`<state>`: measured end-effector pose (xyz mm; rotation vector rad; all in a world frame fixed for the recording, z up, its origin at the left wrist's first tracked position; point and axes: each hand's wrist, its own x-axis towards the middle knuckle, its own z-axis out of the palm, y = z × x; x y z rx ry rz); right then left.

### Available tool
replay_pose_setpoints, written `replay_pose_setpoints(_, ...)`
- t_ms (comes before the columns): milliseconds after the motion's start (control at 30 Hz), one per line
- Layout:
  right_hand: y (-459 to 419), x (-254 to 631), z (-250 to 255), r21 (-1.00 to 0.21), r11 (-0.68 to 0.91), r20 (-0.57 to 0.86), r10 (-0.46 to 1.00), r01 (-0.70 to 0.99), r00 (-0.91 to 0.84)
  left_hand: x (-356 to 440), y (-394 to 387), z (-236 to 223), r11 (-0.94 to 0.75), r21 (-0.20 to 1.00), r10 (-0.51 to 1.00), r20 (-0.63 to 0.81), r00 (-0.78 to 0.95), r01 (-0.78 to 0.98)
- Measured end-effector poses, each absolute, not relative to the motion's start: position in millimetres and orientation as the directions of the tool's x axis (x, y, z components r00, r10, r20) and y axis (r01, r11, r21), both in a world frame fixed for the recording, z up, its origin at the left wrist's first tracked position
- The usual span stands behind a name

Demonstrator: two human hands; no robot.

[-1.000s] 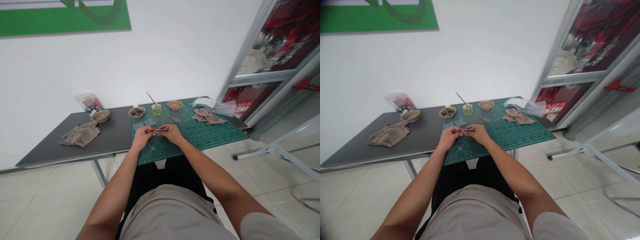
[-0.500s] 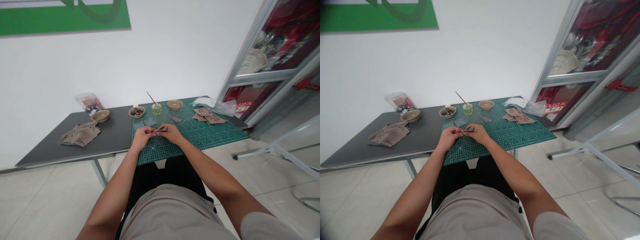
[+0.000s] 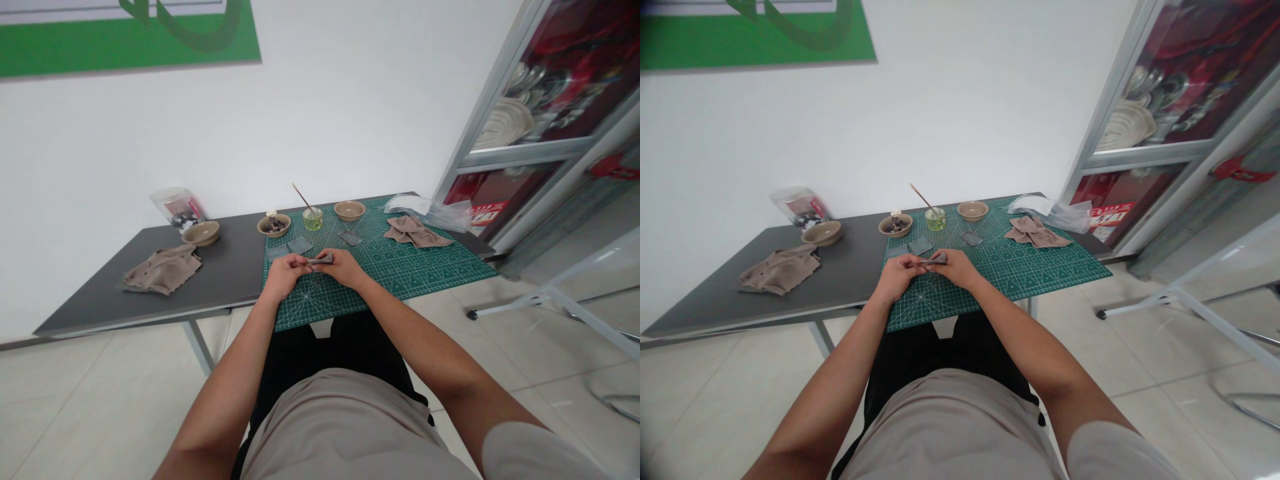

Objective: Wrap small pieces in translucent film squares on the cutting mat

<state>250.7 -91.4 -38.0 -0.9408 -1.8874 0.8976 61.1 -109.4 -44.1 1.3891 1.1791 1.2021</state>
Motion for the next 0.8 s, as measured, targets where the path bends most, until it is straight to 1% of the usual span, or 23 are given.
replay_pose_setpoints(67,-92.0,250.6,-38.4,-0.847,0.459,0.355,0.864,0.268,-0.357,62.2,-110.7,-41.7,-0.113,0.989,0.992,0.107,0.065,0.094)
replay_pose_setpoints(233,-92.5,251.1,-39.3,-0.83,0.481,0.383,0.859,0.281,-0.34,62.8,-111.1,-42.3,-0.105,0.994,0.992,0.102,0.068,0.035)
replay_pose_setpoints(467,-92.4,250.5,-37.6,-0.836,0.479,0.362,0.848,0.268,-0.386,59.5,-107.9,-48.2,-0.11,0.992,0.992,0.106,0.064,0.063)
replay_pose_setpoints(633,-93.0,250.5,-38.5,-0.849,0.465,0.364,0.86,0.252,-0.359,61.2,-110.0,-45.0,-0.115,0.989,0.992,0.11,0.056,0.091)
replay_pose_setpoints(800,-93.8,250.1,-39.4,-0.842,0.461,0.372,0.873,0.282,-0.317,62.7,-111.5,-43.2,-0.108,0.992,0.992,0.104,0.067,0.061)
